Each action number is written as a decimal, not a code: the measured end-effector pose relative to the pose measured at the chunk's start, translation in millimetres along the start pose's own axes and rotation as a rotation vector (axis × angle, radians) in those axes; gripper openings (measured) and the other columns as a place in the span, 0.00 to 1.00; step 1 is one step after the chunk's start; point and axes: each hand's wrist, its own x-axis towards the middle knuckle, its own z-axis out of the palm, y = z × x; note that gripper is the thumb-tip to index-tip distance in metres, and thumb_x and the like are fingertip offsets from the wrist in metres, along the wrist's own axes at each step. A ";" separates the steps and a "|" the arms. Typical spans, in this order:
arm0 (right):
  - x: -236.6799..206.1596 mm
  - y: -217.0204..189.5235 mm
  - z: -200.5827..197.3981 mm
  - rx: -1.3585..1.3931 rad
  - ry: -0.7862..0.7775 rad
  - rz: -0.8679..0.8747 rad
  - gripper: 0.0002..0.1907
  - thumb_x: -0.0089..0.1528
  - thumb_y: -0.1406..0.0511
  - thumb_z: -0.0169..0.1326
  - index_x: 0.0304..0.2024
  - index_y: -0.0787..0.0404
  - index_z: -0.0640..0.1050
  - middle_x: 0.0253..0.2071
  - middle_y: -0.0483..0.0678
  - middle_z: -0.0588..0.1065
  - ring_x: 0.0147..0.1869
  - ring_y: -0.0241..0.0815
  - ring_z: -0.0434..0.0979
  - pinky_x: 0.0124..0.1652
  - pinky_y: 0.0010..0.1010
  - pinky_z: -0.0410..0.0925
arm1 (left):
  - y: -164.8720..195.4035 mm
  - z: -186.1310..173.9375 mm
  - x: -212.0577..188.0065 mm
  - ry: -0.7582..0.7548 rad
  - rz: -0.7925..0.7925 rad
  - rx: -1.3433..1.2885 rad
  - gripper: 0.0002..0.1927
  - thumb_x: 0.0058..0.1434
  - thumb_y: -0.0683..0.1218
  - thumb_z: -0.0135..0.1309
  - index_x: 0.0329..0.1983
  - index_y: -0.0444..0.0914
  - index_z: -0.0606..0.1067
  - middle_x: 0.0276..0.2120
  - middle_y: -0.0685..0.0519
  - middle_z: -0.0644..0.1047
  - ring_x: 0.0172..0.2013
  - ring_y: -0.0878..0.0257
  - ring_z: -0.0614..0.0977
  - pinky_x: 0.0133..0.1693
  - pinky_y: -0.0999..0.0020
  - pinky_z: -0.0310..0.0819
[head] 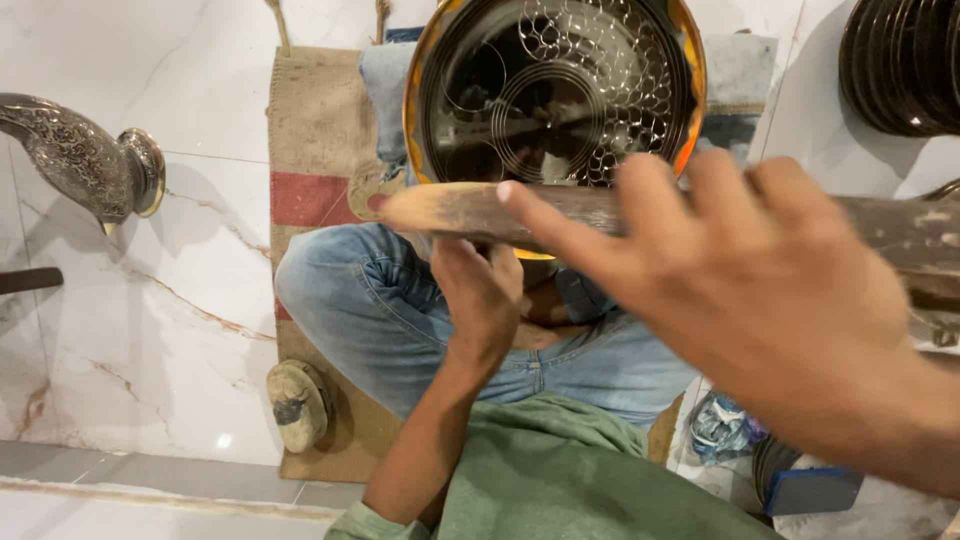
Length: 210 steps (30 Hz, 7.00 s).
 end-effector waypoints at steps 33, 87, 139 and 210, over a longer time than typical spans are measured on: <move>-126.3 -132.6 140.4 1.514 0.205 0.788 0.46 0.63 0.67 0.53 0.77 0.61 0.44 0.54 0.65 0.69 0.50 0.52 0.74 0.45 0.40 0.70 | 29.2 35.6 126.1 -1.387 0.762 0.039 0.29 0.56 0.40 0.60 0.63 0.43 0.72 0.51 0.48 0.80 0.49 0.45 0.81 0.45 0.51 0.77; -111.9 -148.2 200.1 1.188 0.265 1.266 0.26 0.64 0.66 0.68 0.57 0.64 0.68 0.38 0.54 0.75 0.39 0.45 0.74 0.43 0.36 0.71 | 26.0 38.4 120.9 -1.428 0.714 -0.075 0.21 0.59 0.42 0.61 0.57 0.37 0.76 0.48 0.46 0.81 0.49 0.45 0.81 0.47 0.53 0.76; 39.6 55.8 8.5 0.087 0.008 0.073 0.46 0.56 0.61 0.65 0.76 0.39 0.65 0.38 0.46 0.77 0.29 0.42 0.81 0.26 0.33 0.72 | 6.1 22.6 14.4 -0.115 0.094 -0.082 0.16 0.72 0.37 0.56 0.57 0.31 0.65 0.41 0.45 0.79 0.41 0.57 0.85 0.44 0.64 0.80; 7.1 40.7 35.9 0.348 0.005 0.276 0.43 0.55 0.67 0.65 0.73 0.47 0.71 0.31 0.51 0.71 0.29 0.48 0.75 0.31 0.37 0.71 | 11.3 19.1 24.4 -0.090 0.133 -0.123 0.14 0.72 0.37 0.57 0.56 0.33 0.67 0.40 0.47 0.78 0.41 0.57 0.84 0.44 0.64 0.81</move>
